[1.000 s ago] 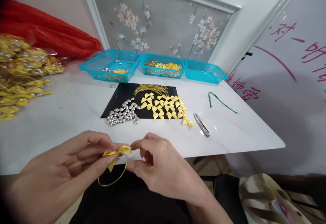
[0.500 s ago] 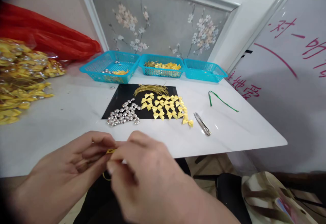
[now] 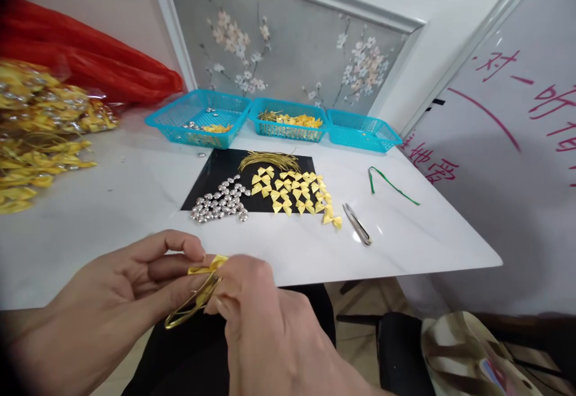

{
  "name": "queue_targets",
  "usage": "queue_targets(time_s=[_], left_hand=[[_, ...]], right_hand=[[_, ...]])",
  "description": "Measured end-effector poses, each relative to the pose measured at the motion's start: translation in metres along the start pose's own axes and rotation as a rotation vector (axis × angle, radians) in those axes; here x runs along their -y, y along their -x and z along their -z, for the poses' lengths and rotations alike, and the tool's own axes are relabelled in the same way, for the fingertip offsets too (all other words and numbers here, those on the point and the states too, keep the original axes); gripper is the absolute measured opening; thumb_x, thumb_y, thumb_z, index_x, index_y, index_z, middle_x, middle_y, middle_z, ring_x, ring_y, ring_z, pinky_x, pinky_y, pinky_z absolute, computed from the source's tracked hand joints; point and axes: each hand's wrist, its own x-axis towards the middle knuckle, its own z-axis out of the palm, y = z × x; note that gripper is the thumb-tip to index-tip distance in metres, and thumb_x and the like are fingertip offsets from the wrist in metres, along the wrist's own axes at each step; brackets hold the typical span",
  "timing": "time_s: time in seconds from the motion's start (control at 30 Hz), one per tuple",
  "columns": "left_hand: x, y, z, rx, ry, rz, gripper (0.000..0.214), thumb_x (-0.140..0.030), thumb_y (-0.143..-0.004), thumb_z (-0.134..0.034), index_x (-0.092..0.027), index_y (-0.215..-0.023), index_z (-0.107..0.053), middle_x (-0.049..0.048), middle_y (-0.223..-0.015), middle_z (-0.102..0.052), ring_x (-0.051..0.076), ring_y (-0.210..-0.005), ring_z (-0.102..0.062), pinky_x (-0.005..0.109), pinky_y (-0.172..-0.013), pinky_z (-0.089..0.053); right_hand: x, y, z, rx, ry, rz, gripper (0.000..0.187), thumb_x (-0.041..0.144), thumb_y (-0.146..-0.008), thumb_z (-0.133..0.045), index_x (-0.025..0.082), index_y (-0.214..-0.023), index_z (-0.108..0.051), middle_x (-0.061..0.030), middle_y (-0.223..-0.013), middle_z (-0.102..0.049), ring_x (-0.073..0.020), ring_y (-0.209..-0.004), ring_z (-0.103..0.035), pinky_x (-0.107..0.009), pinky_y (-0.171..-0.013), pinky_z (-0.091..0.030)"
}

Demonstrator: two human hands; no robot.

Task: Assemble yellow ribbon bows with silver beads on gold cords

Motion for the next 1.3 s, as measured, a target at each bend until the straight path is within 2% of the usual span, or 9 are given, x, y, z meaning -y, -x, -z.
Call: queue_targets(time_s=[0.1, 0.17, 0.23, 0.33, 0.4, 0.6, 0.9, 1.13, 1.3], left_hand=[[0.002, 0.001, 0.002, 0.003, 0.012, 0.021, 0.016, -0.038, -0.087, -0.078, -0.028, -0.089, -0.065, -0.0029, -0.077, -0.082, 0.013, -0.067, -0.073, 0.016, -0.059, -0.053], [0.002, 0.001, 0.001, 0.002, 0.005, 0.029, 0.018, -0.04, -0.086, -0.078, -0.027, -0.089, -0.066, -0.0028, -0.076, -0.082, 0.013, -0.065, -0.073, 0.017, -0.057, -0.053], [0.002, 0.001, 0.0, -0.006, -0.007, 0.031, 0.019, -0.04, -0.085, -0.079, -0.027, -0.087, -0.066, -0.0026, -0.074, -0.082, 0.014, -0.063, -0.073, 0.017, -0.054, -0.052], [0.003, 0.001, 0.0, -0.016, 0.008, 0.035, 0.018, -0.041, -0.084, -0.08, -0.028, -0.087, -0.068, -0.0026, -0.076, -0.082, 0.014, -0.065, -0.073, 0.016, -0.055, -0.053], [0.005, 0.002, 0.001, -0.001, 0.064, 0.054, 0.017, -0.041, -0.084, -0.081, -0.029, -0.089, -0.07, -0.0029, -0.078, -0.082, 0.012, -0.066, -0.072, 0.014, -0.057, -0.053], [0.007, 0.002, 0.004, 0.039, 0.234, 0.116, 0.024, -0.042, -0.076, -0.089, -0.03, -0.094, -0.078, -0.0005, -0.078, -0.083, 0.012, -0.073, -0.075, 0.013, -0.065, -0.058], [0.008, -0.001, 0.004, -0.012, 0.32, 0.179, 0.029, -0.039, -0.068, -0.095, -0.031, -0.092, -0.084, 0.0009, -0.087, -0.085, 0.015, -0.077, -0.079, 0.016, -0.067, -0.063], [0.006, -0.004, 0.007, -0.002, 0.414, 0.316, 0.033, -0.024, -0.063, -0.099, -0.027, -0.093, -0.084, 0.0023, -0.091, -0.085, 0.017, -0.079, -0.08, 0.017, -0.068, -0.064], [0.006, -0.004, 0.008, 0.002, 0.468, 0.34, 0.033, -0.019, -0.065, -0.098, -0.026, -0.094, -0.084, 0.0036, -0.094, -0.085, 0.018, -0.081, -0.08, 0.017, -0.069, -0.064]], right_hand=[[0.001, -0.003, -0.004, 0.002, -0.124, 0.009, 0.028, 0.005, -0.095, -0.049, 0.027, -0.097, -0.065, 0.0035, -0.072, -0.067, -0.0097, -0.049, -0.06, -0.019, -0.046, -0.048], [0.004, -0.005, -0.007, -0.087, -0.14, 0.055, 0.027, 0.003, -0.092, -0.054, 0.026, -0.092, -0.069, 0.0007, -0.082, -0.067, -0.0094, -0.057, -0.061, -0.019, -0.05, -0.049], [0.007, -0.006, -0.008, -0.156, -0.117, 0.062, 0.026, 0.004, -0.089, -0.059, 0.026, -0.089, -0.072, 0.0002, -0.079, -0.062, -0.01, -0.055, -0.057, -0.02, -0.046, -0.046], [0.006, -0.005, -0.011, -0.118, -0.083, 0.073, 0.026, 0.005, -0.088, -0.059, 0.025, -0.08, -0.072, 0.0013, -0.068, -0.05, -0.0106, -0.049, -0.047, -0.023, -0.039, -0.037], [0.002, -0.002, -0.013, -0.095, -0.072, 0.088, 0.029, 0.002, -0.09, -0.055, 0.024, -0.081, -0.073, 0.0011, -0.068, -0.046, -0.0104, -0.05, -0.044, -0.023, -0.04, -0.036], [-0.011, 0.005, -0.019, -0.147, -0.078, 0.079, 0.034, -0.001, -0.091, -0.055, 0.02, -0.11, -0.073, 0.0001, -0.075, -0.048, -0.0105, -0.057, -0.045, -0.022, -0.045, -0.038], [-0.007, 0.001, -0.021, -0.218, -0.088, 0.083, 0.029, -0.003, -0.09, -0.054, 0.017, -0.096, -0.074, -0.0012, -0.074, -0.049, -0.0122, -0.061, -0.047, -0.025, -0.048, -0.037], [-0.007, -0.001, -0.022, -0.257, -0.109, 0.089, 0.025, -0.004, -0.088, -0.055, 0.013, -0.095, -0.073, -0.0011, -0.074, -0.048, -0.0125, -0.062, -0.045, -0.027, -0.051, -0.037], [-0.005, -0.001, -0.022, -0.26, -0.107, 0.096, 0.025, -0.003, -0.087, -0.054, 0.013, -0.094, -0.072, -0.0013, -0.074, -0.048, -0.0132, -0.062, -0.045, -0.029, -0.052, -0.038]])
